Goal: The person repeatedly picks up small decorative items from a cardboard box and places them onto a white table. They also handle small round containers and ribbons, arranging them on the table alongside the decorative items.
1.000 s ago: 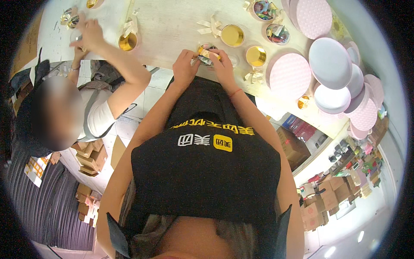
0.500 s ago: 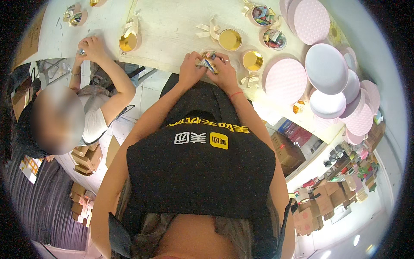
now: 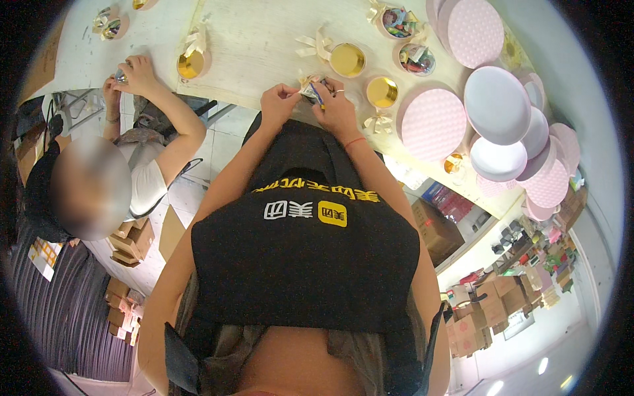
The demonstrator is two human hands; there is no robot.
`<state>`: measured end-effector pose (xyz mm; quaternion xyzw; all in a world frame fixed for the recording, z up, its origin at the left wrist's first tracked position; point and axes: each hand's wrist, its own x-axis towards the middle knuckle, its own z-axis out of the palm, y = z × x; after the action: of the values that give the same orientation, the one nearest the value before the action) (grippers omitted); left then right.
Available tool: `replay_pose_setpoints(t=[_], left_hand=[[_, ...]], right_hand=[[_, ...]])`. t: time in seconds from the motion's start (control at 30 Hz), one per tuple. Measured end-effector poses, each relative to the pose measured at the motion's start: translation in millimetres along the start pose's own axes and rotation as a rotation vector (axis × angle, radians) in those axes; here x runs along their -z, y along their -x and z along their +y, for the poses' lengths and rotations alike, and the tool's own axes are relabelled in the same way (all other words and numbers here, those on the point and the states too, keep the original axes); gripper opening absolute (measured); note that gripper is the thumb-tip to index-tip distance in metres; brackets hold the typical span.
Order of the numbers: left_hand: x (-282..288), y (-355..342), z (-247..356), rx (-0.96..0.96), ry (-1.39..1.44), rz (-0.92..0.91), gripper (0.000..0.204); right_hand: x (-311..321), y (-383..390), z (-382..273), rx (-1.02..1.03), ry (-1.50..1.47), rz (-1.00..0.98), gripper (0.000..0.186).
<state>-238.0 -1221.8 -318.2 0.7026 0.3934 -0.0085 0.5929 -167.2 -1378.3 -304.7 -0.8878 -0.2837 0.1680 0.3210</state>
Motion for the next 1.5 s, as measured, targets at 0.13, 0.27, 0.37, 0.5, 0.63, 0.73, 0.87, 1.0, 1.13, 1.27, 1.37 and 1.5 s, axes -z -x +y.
replay_pose_setpoints(t=[0.13,0.27,0.37,0.5,0.63,0.73,0.87,1.0,1.13,1.27,1.37,1.5], left_hand=[[1,-1,2,-0.032,0.015,-0.04,0.016],[0,-10,-16,0.231,0.352,-0.084,0.014],[-4,-11,-15,0.194,0.258,-0.044,0.012],[-12,-7,2,-0.454,-0.25,0.08,0.012],[-18,-15,-7,-0.413,-0.182,0.062,0.013],[-17,-14,-4,-0.281,-0.11,0.006,0.013],[-12,-6,3,-0.353,-0.186,-0.062,0.013],[-12,-5,13,-0.538,-0.303,-0.103,0.012],[-11,-2,22,-0.575,-0.513,-0.072,0.015],[-13,-4,20,-0.6,-0.662,-0.043,0.016],[-15,-6,22,-0.625,-0.696,-0.026,0.014],[-18,-6,22,-0.637,-0.746,-0.024,0.019]], right_hand=[[1,1,3,0.057,0.002,-0.01,0.037],[-6,1,8,0.044,-0.018,-0.01,0.035],[-10,0,2,0.002,0.042,0.014,0.035],[-5,-4,-6,-0.011,0.016,0.063,0.033],[2,-6,-10,0.024,0.026,0.085,0.03],[-2,-8,-9,-0.041,0.076,0.074,0.029],[-6,-15,-15,-0.152,0.102,0.099,0.023],[-9,-16,-13,-0.218,0.106,0.073,0.031],[0,-14,-15,-0.234,-0.002,0.02,0.041],[22,-7,-7,-0.062,-0.152,-0.035,0.039],[28,-7,-5,-0.003,-0.088,0.003,0.031],[28,-15,-12,-0.001,0.137,0.029,0.016]])
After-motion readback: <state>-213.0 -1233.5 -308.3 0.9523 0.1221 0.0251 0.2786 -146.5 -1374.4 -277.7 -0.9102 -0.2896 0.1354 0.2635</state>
